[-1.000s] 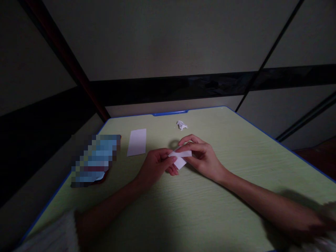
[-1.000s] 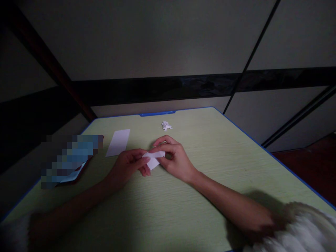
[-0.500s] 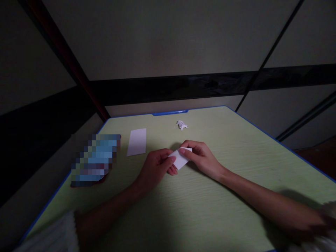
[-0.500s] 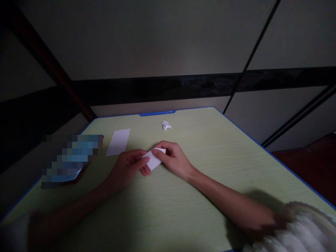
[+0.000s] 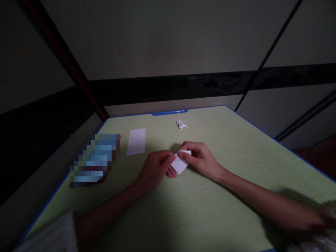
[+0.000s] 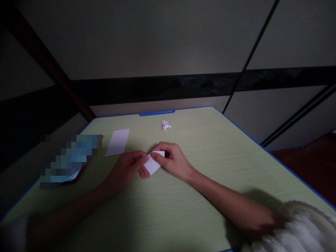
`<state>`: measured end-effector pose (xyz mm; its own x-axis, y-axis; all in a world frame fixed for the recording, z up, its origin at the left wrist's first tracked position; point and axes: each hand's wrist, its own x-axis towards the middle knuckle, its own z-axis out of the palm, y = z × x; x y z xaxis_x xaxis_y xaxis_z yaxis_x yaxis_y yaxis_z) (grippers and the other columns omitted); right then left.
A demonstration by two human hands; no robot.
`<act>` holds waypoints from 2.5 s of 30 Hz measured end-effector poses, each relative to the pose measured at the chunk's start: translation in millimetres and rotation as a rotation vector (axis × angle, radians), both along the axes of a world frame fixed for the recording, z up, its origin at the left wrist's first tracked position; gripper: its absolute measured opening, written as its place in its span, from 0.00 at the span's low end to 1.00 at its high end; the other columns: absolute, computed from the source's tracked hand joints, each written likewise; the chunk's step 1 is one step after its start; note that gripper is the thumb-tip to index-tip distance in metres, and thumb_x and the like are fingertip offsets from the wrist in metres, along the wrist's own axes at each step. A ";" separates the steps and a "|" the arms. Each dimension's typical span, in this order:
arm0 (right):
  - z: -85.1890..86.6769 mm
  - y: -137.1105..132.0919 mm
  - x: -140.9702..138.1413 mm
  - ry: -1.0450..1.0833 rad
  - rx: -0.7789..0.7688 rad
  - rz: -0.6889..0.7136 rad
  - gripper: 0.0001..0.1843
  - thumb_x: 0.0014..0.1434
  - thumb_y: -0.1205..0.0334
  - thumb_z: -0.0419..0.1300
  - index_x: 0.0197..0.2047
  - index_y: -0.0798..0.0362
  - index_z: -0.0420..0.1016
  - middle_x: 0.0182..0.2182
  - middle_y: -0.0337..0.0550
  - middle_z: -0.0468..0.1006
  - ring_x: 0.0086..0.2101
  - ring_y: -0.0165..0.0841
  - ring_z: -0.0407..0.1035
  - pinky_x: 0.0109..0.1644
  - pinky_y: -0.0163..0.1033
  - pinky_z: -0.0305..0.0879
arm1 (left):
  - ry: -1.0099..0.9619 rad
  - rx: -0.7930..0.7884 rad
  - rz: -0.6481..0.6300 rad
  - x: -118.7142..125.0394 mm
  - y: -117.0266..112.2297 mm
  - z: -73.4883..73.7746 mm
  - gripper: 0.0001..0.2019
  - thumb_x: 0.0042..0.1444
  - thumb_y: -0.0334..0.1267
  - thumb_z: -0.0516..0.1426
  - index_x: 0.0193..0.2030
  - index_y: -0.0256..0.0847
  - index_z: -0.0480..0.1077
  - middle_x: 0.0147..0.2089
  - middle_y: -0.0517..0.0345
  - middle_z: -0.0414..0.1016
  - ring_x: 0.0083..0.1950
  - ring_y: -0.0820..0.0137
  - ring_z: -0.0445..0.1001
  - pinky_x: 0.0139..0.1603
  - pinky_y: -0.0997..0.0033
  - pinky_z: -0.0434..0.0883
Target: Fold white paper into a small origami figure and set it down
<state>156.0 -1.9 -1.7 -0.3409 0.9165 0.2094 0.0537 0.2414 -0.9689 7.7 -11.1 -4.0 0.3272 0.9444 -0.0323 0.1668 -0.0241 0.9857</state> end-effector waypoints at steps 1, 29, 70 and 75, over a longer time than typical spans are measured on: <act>-0.1 0.3 0.2 0.034 -0.043 0.009 0.06 0.46 0.66 0.56 0.21 0.59 0.67 0.18 0.36 0.65 0.21 0.24 0.58 0.25 0.32 0.53 | -0.004 0.004 0.008 -0.1 -0.1 0.4 0.10 0.50 0.35 0.51 0.21 0.34 0.64 0.13 0.63 0.68 0.15 0.77 0.68 0.17 0.80 0.64; -3.4 3.9 3.2 0.374 -0.343 0.221 0.11 0.40 0.64 0.64 0.27 0.59 0.69 0.21 0.36 0.70 0.22 0.23 0.63 0.25 0.30 0.54 | -0.144 -0.013 -0.043 -2.7 -0.9 1.5 0.13 0.46 0.44 0.55 0.22 0.35 0.66 0.14 0.62 0.69 0.16 0.75 0.70 0.17 0.80 0.64; -3.1 3.5 3.7 0.118 -0.210 0.091 0.15 0.44 0.56 0.60 0.18 0.56 0.61 0.12 0.32 0.63 0.14 0.21 0.51 0.19 0.30 0.43 | -0.118 0.033 0.123 -3.7 1.9 3.5 0.10 0.48 0.38 0.53 0.21 0.35 0.65 0.13 0.62 0.69 0.15 0.77 0.67 0.18 0.79 0.62; -0.9 1.9 3.4 0.114 -0.225 0.133 0.16 0.44 0.54 0.59 0.17 0.56 0.60 0.13 0.33 0.63 0.16 0.21 0.53 0.20 0.31 0.46 | -0.107 0.007 0.095 -2.5 1.6 4.3 0.10 0.47 0.39 0.54 0.21 0.35 0.65 0.12 0.62 0.68 0.14 0.77 0.66 0.17 0.80 0.62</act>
